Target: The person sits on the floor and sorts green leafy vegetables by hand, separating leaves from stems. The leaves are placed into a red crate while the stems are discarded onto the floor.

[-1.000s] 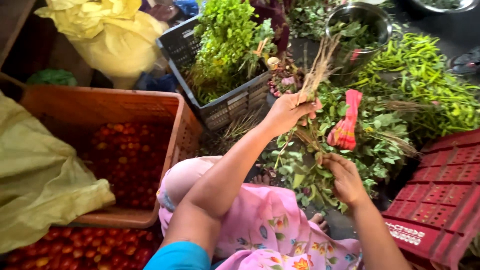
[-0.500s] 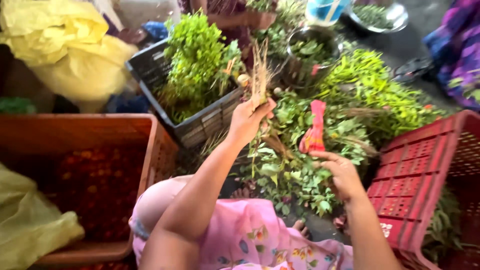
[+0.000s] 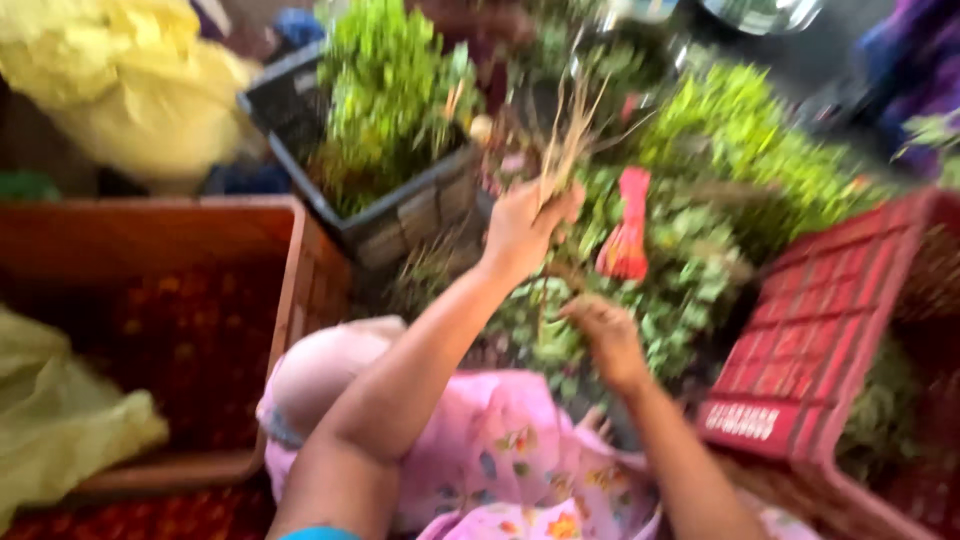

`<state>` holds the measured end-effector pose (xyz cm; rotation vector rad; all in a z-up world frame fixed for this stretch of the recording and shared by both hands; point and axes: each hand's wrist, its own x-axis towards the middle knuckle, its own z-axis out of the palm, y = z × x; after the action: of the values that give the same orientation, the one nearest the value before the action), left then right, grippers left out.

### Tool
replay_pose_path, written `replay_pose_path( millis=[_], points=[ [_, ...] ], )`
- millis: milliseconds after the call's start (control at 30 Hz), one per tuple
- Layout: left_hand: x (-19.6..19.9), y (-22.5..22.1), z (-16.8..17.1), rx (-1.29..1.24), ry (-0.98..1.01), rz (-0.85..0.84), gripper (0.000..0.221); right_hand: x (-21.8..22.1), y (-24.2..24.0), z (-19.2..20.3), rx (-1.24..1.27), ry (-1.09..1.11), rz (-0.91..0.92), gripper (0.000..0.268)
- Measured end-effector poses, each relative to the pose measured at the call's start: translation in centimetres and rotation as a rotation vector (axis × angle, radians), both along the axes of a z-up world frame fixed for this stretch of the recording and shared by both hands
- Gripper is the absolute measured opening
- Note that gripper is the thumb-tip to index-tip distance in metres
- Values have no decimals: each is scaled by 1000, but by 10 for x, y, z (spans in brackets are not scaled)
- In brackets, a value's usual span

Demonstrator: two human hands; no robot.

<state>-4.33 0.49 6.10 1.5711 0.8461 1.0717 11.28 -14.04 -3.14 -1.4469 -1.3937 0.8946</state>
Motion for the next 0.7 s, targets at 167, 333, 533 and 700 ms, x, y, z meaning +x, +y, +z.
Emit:
replay_pose_path(
  millis=[167,333,533,700],
  points=[
    [-14,14,-13,86,-189,71,16,43,-18,-51,-145,-106,-42,39],
    [-16,16,-5,28,-177,80,18,51,8,-66,193,-92,76,45],
    [-30,42,-11,-122,-215,121,20,30,25,-37,-148,365,-37,16],
    [-30,42,-1,-127,-256,87,23,27,16,-29,140,334,40,18]
  ],
)
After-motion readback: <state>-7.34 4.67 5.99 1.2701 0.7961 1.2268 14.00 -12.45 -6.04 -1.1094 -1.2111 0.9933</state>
